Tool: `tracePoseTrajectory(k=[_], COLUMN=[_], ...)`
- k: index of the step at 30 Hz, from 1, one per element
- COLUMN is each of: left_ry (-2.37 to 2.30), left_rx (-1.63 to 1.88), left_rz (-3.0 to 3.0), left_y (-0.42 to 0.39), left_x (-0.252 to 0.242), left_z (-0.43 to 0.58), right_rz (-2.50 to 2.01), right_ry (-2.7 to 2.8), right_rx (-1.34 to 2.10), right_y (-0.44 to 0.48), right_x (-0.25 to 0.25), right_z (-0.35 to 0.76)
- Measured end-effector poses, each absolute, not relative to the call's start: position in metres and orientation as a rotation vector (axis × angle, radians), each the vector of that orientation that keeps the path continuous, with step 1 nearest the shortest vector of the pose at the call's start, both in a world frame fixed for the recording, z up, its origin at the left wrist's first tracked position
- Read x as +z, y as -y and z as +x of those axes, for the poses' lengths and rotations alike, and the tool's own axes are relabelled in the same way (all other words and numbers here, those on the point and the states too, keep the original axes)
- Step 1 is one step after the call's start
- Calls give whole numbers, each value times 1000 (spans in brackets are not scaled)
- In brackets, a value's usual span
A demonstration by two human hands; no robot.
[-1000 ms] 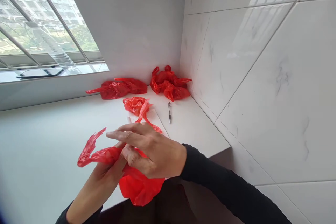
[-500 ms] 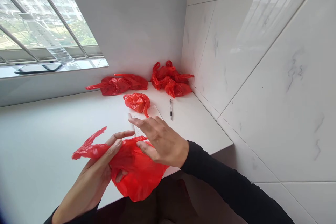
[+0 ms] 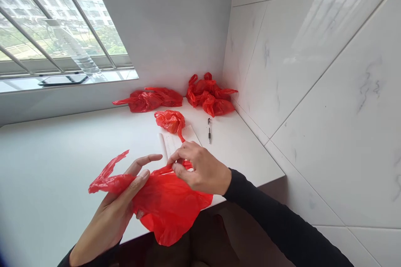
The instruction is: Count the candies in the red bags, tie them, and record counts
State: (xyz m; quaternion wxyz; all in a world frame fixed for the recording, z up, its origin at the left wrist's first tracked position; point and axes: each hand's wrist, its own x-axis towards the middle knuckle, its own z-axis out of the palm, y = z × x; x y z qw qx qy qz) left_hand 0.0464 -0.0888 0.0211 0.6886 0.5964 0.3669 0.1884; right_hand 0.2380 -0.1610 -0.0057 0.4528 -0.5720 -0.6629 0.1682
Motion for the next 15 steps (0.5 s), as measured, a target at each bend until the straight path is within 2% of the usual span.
tracePoseTrajectory(k=[7, 11, 15], left_ry=[-828, -735, -674], left_rx=[502, 482, 485], left_rz=[1157, 1316, 1398], left_y=[91, 85, 82], left_x=[25, 15, 6], left_z=[47, 40, 34], right_rz=[-1374, -1381, -1405], right_ry=[1621, 1754, 1571], right_rx=[340, 431, 441], right_y=[186, 194, 188], right_x=[9, 8, 4], right_z=[210, 201, 209])
